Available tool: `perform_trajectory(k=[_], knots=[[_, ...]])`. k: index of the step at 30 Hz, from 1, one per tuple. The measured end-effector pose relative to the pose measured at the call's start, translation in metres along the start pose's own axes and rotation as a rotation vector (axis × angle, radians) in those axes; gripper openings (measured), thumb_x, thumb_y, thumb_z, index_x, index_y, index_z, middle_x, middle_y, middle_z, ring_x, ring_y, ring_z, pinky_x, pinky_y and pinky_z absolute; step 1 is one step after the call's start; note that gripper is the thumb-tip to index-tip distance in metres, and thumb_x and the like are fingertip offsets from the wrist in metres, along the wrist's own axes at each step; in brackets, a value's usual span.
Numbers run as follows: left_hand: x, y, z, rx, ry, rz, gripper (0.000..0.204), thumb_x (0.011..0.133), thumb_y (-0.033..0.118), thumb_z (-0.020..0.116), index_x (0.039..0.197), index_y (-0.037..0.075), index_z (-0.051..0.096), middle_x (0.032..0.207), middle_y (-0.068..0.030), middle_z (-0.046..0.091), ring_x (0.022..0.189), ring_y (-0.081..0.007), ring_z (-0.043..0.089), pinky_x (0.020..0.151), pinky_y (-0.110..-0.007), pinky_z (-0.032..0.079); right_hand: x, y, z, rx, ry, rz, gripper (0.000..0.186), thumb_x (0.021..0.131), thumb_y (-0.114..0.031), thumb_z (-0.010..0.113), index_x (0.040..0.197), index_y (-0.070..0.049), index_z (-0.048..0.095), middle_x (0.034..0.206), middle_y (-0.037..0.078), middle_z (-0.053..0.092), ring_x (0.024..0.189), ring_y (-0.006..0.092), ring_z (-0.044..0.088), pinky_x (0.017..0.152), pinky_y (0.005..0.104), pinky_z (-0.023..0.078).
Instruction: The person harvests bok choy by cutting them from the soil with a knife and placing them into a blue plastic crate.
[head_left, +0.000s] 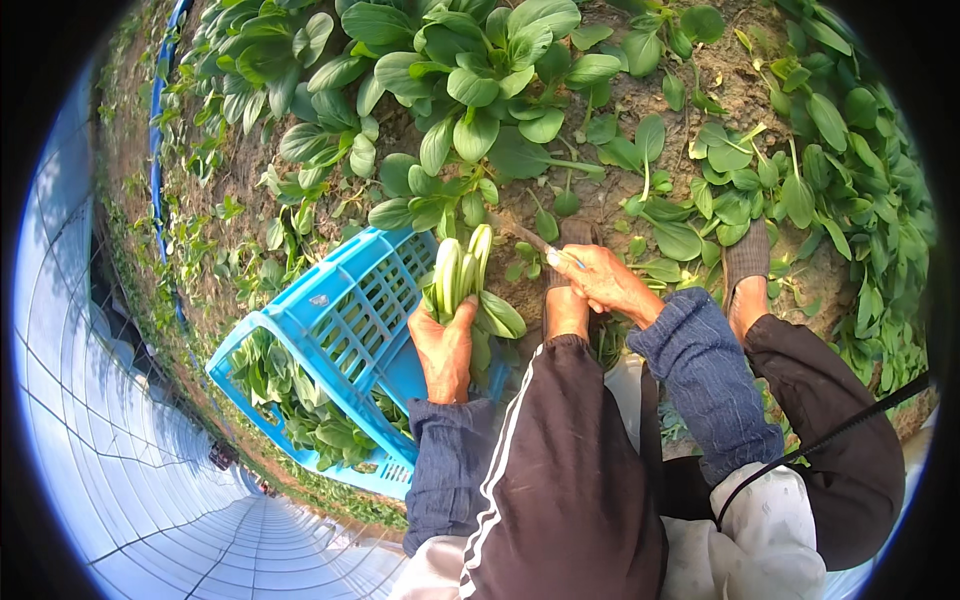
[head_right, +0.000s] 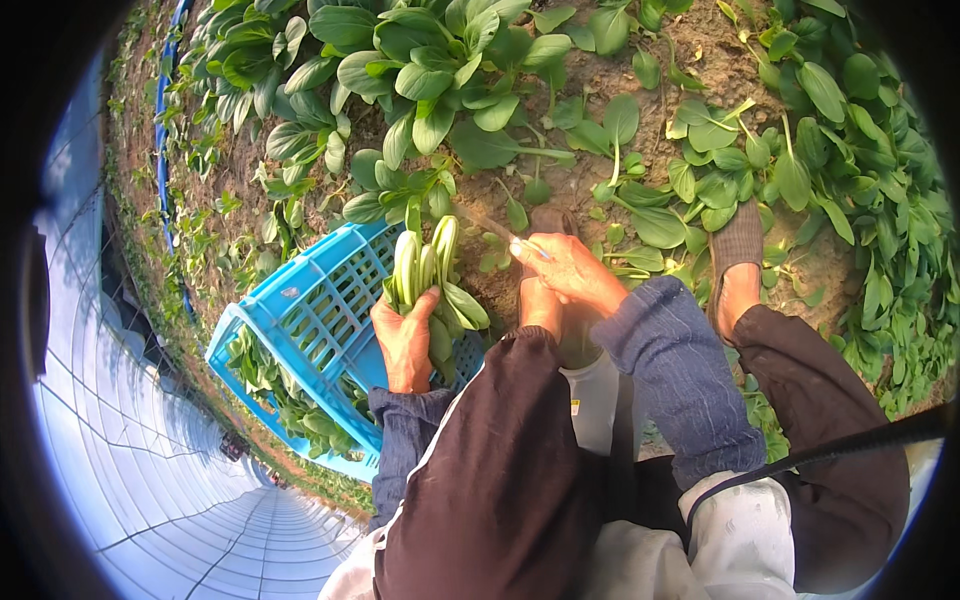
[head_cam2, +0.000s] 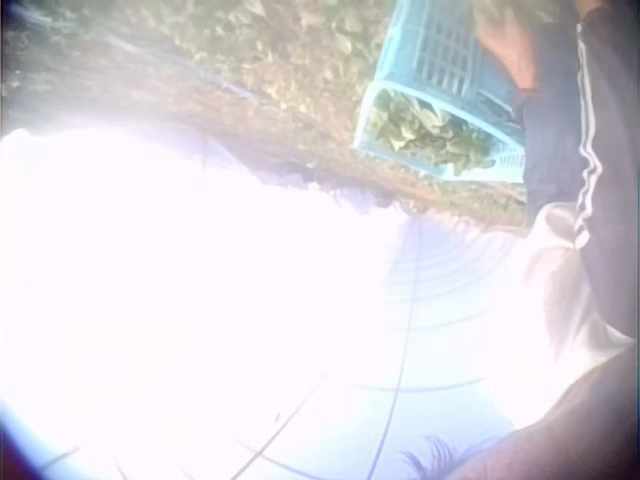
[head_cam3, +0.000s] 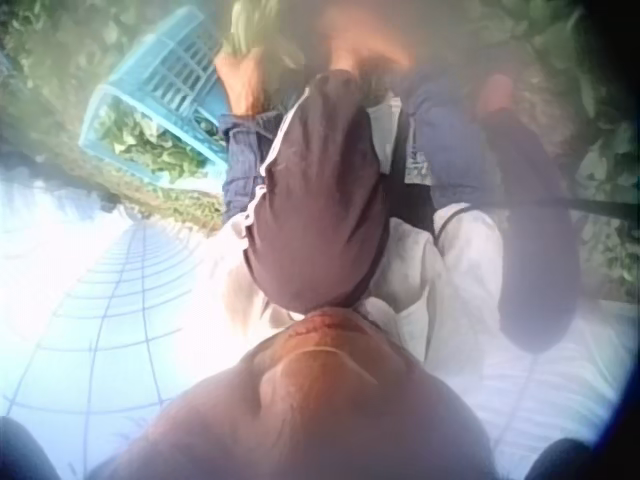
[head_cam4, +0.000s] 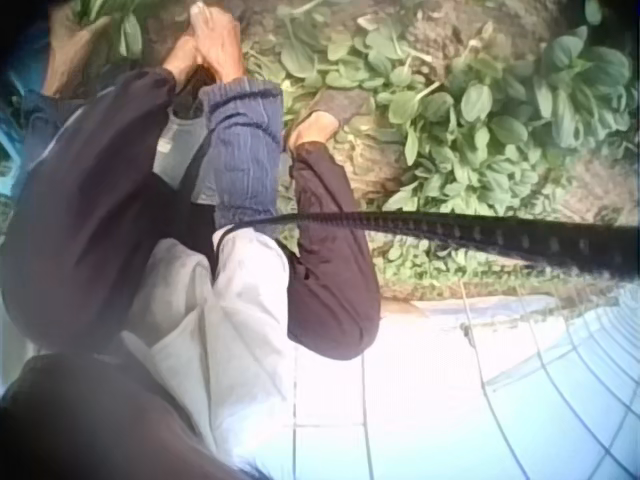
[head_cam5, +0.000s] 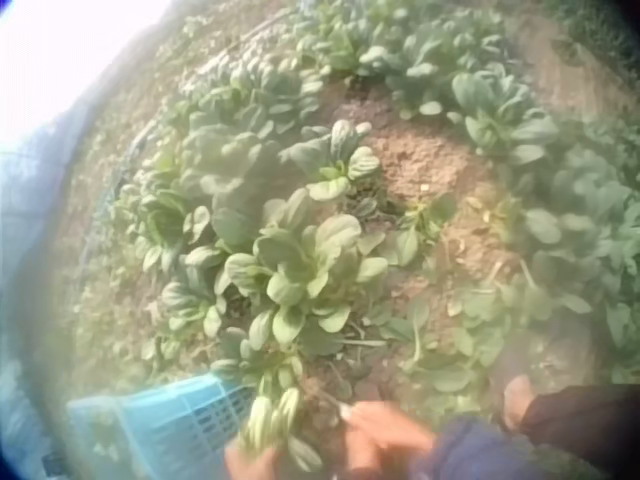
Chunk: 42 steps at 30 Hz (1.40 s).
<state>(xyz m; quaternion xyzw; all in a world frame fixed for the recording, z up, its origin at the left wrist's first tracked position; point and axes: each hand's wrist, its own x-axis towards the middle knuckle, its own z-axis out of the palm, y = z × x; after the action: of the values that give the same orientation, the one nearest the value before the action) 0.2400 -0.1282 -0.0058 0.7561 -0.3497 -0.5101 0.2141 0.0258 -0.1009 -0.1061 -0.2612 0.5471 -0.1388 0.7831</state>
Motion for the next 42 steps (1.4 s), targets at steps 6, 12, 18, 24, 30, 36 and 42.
perform_trajectory(k=[6,12,18,24,30,36,42], knots=[[-0.009,0.042,0.006,-0.522,-0.293,-0.384,0.046,0.078,-0.004,0.068,0.122,0.0,0.056,0.107,-0.0072,0.066,0.093,-0.0173,0.065,0.084,-0.03,0.052,-0.018,-0.048,-0.018,0.532,-0.025,-0.304,0.043,0.086,-0.038,0.073,0.112,-0.006,0.061,0.077,-0.002,0.057,0.048,0.0014,0.048,0.039,0.0152,0.033],[-0.016,0.057,0.014,-0.299,-0.049,-0.05,0.032,0.081,-0.003,0.066,0.113,-0.002,0.062,0.099,-0.0065,0.068,0.082,-0.0139,0.065,0.077,-0.027,0.051,-0.019,-0.04,-0.039,0.472,0.11,-0.245,0.032,0.084,-0.035,0.075,0.093,-0.006,0.066,0.072,-0.005,0.056,0.059,0.0014,0.05,0.045,0.0164,0.035],[-0.015,0.057,0.023,0.168,-0.432,0.097,0.04,0.083,0.0,0.069,0.121,-0.001,0.06,0.115,-0.005,0.066,0.1,-0.0115,0.061,0.09,-0.027,0.047,-0.034,-0.059,-0.031,0.373,0.027,-0.348,0.03,0.084,-0.033,0.075,0.094,-0.006,0.065,0.075,-0.006,0.058,0.063,0.0039,0.051,0.055,0.0225,0.041],[-0.017,0.051,0.052,-0.15,-0.483,-0.075,0.062,0.077,0.002,0.077,0.131,0.002,0.044,0.113,-0.0063,0.062,0.106,-0.0159,0.059,0.093,-0.031,0.048,-0.035,-0.052,-0.035,0.611,-0.102,-0.331,0.034,0.085,-0.022,0.075,0.106,-0.003,0.059,0.085,0.001,0.061,0.052,0.0025,0.046,0.042,0.0164,0.034],[-0.011,0.042,0.042,-0.224,-0.533,-0.209,0.04,0.077,-0.001,0.074,0.115,0.0,0.061,0.104,-0.0035,0.067,0.091,-0.0111,0.063,0.084,-0.028,0.052,-0.035,-0.047,-0.035,0.548,-0.134,-0.35,0.027,0.087,-0.019,0.072,0.103,-0.001,0.061,0.085,0.002,0.062,0.058,0.0036,0.052,0.043,0.0172,0.038],[-0.01,0.044,0.04,-0.126,-0.557,-0.256,0.035,0.078,0.0,0.074,0.111,0.001,0.063,0.1,-0.0025,0.067,0.085,-0.0105,0.063,0.079,-0.027,0.052,-0.032,-0.046,-0.046,0.411,-0.189,-0.336,0.021,0.087,-0.018,0.071,0.1,-0.004,0.064,0.083,0.002,0.065,0.07,0.0065,0.063,0.048,0.0174,0.044],[-0.008,0.04,0.041,-0.253,-0.539,-0.257,0.039,0.079,0.002,0.072,0.116,0.001,0.061,0.104,-0.0036,0.067,0.093,-0.0111,0.061,0.084,-0.027,0.05,-0.031,-0.052,-0.038,0.47,-0.138,-0.356,0.021,0.086,-0.013,0.069,0.103,-0.003,0.063,0.083,0.003,0.065,0.068,0.0075,0.063,0.047,0.018,0.044]])
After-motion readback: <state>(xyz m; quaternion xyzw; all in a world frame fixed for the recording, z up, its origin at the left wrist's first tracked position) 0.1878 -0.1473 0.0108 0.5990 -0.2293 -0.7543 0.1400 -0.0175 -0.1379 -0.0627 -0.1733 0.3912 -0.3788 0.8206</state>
